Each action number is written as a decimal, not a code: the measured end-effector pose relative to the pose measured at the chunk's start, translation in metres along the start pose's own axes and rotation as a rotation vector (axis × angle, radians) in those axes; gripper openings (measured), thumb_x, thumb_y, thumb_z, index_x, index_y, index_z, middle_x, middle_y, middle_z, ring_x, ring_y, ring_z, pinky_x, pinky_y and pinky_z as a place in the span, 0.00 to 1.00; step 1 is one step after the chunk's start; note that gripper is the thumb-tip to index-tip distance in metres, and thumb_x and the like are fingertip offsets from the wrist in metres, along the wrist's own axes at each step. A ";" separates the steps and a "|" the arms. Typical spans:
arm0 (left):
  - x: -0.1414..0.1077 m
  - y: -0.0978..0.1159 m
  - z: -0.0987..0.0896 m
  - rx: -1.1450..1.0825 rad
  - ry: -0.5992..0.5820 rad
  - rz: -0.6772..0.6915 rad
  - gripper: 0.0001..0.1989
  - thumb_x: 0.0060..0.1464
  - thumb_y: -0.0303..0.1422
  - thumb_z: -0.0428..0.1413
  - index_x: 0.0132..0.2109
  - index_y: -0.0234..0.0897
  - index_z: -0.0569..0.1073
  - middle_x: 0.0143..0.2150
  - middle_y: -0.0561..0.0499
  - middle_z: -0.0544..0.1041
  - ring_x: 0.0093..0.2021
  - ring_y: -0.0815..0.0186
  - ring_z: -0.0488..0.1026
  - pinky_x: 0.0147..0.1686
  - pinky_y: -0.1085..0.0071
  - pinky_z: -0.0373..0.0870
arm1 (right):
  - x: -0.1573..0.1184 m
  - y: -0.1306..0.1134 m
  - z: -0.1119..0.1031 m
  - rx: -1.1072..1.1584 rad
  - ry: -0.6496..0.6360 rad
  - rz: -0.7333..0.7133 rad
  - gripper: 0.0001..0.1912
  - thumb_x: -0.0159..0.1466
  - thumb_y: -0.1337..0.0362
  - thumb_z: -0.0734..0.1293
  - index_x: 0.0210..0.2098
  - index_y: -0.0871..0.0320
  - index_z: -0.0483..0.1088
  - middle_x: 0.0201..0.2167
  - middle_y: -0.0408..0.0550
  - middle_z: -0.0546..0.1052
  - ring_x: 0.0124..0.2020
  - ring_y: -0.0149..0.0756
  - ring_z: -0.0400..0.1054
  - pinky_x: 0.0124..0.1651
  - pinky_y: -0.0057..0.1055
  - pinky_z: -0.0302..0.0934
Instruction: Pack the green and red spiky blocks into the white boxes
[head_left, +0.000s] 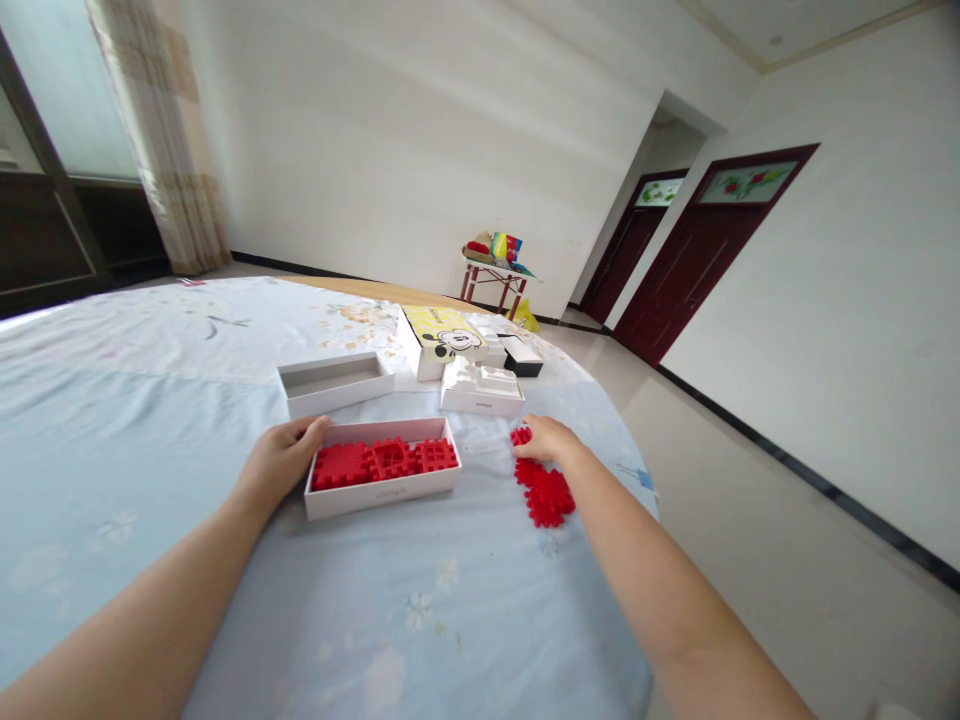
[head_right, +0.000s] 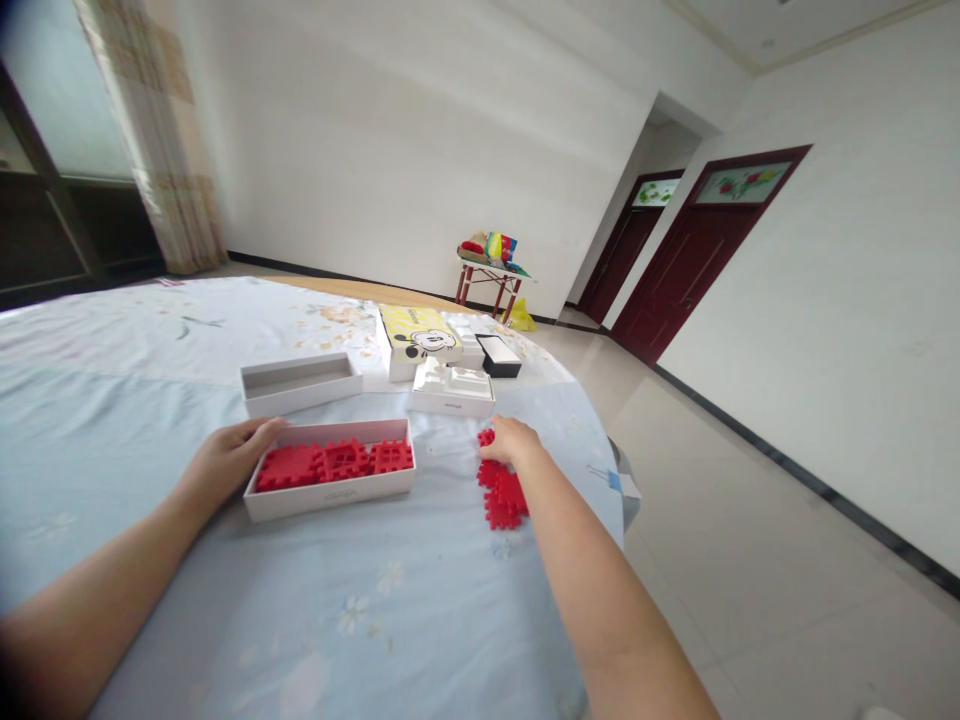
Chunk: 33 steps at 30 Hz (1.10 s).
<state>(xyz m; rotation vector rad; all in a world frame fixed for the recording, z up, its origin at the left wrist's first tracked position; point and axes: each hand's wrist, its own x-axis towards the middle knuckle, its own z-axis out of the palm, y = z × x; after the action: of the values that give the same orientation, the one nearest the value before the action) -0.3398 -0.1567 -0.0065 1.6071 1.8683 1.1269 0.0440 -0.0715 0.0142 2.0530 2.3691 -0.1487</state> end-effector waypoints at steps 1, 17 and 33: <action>0.000 0.000 0.000 0.001 0.000 0.000 0.25 0.50 0.48 0.45 0.38 0.30 0.76 0.26 0.52 0.76 0.31 0.61 0.70 0.29 0.74 0.62 | 0.001 -0.001 0.001 0.026 0.002 -0.028 0.31 0.44 0.55 0.70 0.48 0.54 0.66 0.42 0.52 0.73 0.41 0.45 0.69 0.42 0.35 0.61; 0.003 -0.007 0.003 0.034 0.031 0.035 0.23 0.50 0.48 0.44 0.32 0.34 0.75 0.24 0.53 0.74 0.29 0.62 0.69 0.28 0.75 0.61 | 0.007 -0.019 0.008 0.175 -0.043 -0.245 0.39 0.44 0.58 0.71 0.55 0.57 0.59 0.53 0.54 0.66 0.54 0.47 0.60 0.54 0.36 0.54; 0.002 -0.005 0.002 0.025 0.044 0.061 0.21 0.48 0.46 0.45 0.29 0.34 0.74 0.22 0.54 0.72 0.27 0.64 0.66 0.27 0.75 0.60 | 0.003 -0.026 0.002 0.224 -0.066 -0.299 0.46 0.43 0.57 0.71 0.59 0.59 0.55 0.55 0.56 0.64 0.56 0.48 0.57 0.56 0.38 0.52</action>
<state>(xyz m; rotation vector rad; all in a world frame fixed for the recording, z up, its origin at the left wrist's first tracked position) -0.3416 -0.1543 -0.0115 1.6761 1.8805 1.1776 0.0175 -0.0725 0.0139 1.7216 2.7108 -0.4954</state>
